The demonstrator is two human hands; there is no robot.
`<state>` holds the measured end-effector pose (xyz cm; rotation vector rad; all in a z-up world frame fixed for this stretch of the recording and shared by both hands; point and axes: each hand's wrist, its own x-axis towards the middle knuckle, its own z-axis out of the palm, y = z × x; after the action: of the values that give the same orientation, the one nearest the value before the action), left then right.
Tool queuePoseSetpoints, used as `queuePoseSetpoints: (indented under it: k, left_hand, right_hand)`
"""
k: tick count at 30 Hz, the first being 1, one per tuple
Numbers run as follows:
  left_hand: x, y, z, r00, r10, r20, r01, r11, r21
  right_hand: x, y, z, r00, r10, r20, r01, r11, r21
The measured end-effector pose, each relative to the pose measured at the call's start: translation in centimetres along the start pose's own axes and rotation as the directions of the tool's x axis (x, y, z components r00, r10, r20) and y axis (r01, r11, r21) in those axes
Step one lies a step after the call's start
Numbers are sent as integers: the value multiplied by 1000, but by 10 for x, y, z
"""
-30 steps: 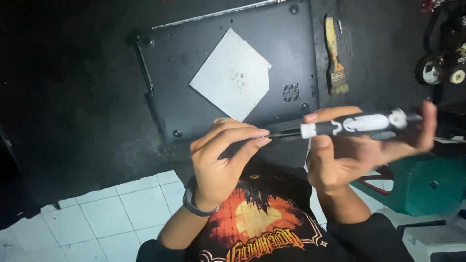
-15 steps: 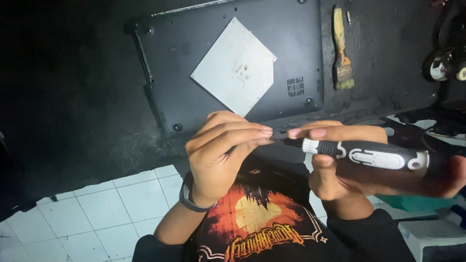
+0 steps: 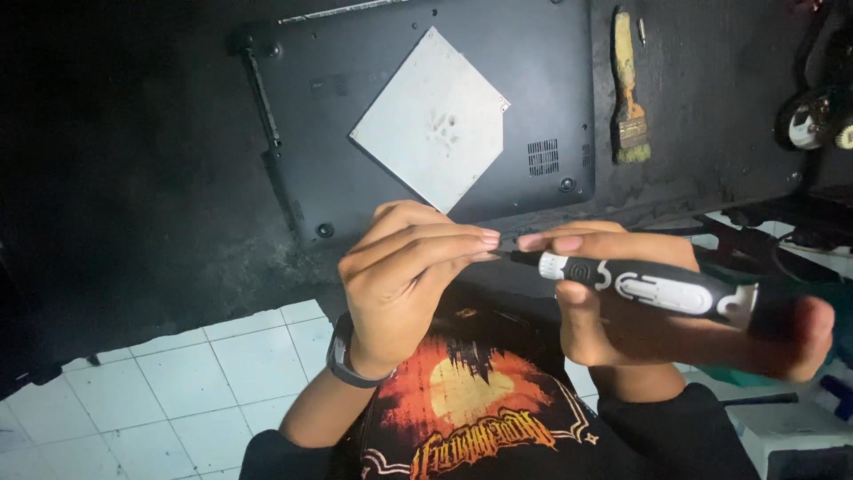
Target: Installing a CD drive into a laptop chassis using a screwdriver
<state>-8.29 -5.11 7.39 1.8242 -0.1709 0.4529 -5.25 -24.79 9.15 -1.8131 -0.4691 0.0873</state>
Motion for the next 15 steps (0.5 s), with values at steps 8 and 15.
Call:
queuePoseSetpoints:
  k: [8, 15]
  left_hand:
    - [-1, -2, 2, 1000, -17, -8, 17, 1000, -16]
    - [0, -4, 3, 1000, -7, 11, 6, 1000, 19]
  right_hand:
    - [-6, 5, -8, 997, 75, 22, -76, 994, 79]
    - [-1, -1, -4, 999, 32, 28, -31, 999, -33]
